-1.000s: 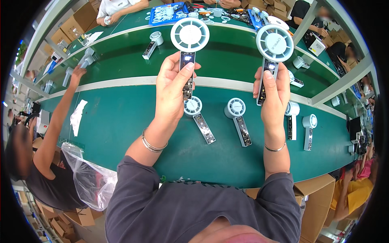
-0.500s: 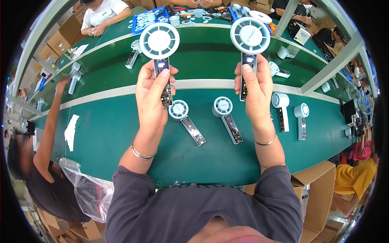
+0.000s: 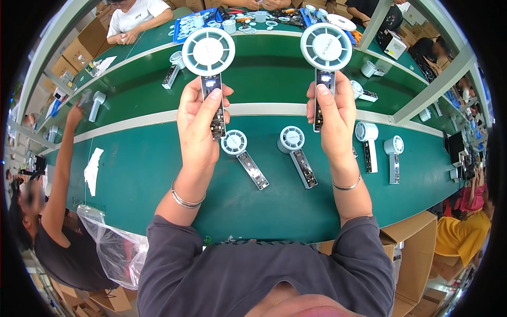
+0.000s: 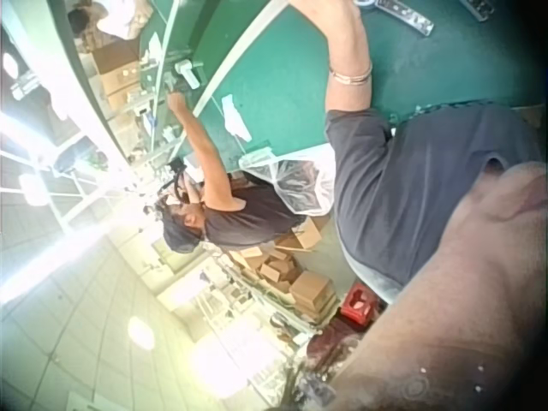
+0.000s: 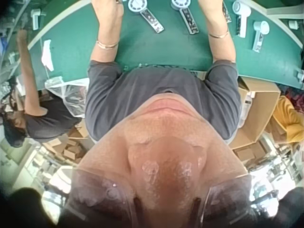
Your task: The person assembles small handheld electronic devices on a green workbench. They pick up white circular fan heads and attach them to rectangular circuit board handles, then place the completed units on the table. The process is repeated for multiple units throughout the clip.
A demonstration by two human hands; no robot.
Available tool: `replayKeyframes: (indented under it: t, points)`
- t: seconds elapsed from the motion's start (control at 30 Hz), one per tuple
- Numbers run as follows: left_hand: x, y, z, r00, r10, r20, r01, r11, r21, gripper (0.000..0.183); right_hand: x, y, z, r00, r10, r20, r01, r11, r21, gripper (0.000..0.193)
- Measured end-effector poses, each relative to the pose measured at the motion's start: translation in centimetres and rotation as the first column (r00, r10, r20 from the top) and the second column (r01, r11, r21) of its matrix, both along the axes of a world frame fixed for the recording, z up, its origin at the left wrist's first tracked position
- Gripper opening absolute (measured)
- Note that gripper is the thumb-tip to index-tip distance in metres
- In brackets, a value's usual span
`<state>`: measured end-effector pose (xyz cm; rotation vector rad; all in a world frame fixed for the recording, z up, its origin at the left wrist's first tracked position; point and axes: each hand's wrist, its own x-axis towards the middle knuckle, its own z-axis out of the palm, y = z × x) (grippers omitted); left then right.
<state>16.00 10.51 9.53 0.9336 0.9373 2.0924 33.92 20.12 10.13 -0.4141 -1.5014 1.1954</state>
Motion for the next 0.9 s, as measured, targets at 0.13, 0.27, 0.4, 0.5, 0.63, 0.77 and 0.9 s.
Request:
replayKeyframes:
  t: [0.13, 0.27, 0.4, 0.5, 0.63, 0.77, 0.9]
  points:
    - [0.0, 0.1, 0.0, 1.0, -0.005, -0.019, 0.005, 1.0, -0.004, 0.027, 0.0, 0.0, -0.1, 1.0, -0.002, 0.007, 0.002, 1.0, 0.002, 0.034]
    - [-0.2, 0.0, -0.2, 0.998, -0.007, -0.057, 0.007, 1.0, -0.005, 0.024, -0.2, 0.0, -0.1, 1.0, -0.002, 0.013, 0.002, 1.0, 0.002, 0.033]
    - [-0.3, 0.0, -0.2, 0.999, -0.005, -0.049, 0.005, 1.0, -0.003, 0.025, -0.3, -0.1, -0.2, 1.0, -0.005, 0.026, 0.005, 1.0, 0.003, 0.032]
    - [-0.1, 0.2, -0.2, 0.999, 0.001, -0.042, -0.001, 1.0, -0.007, 0.026, -0.1, -0.1, -0.1, 1.0, -0.003, 0.031, 0.003, 1.0, 0.01, 0.031]
    - [-0.2, 0.0, -0.2, 0.999, 0.005, -0.041, -0.005, 1.0, -0.008, 0.026, -0.2, -0.2, -0.1, 1.0, 0.005, 0.026, -0.005, 1.0, 0.014, 0.031]
    - [-0.3, -0.6, 0.2, 0.999, -0.047, -0.01, 0.047, 0.999, 0.0, 0.027, 0.7, -0.9, 0.7, 1.0, -0.005, -0.021, 0.004, 0.999, -0.045, 0.037]
    - [-2.4, -3.9, -1.3, 0.989, -0.079, -0.127, 0.053, 0.98, -0.192, 0.04, 5.4, -2.5, 0.6, 0.944, -0.019, 0.329, 0.044, 0.997, -0.067, 0.04]
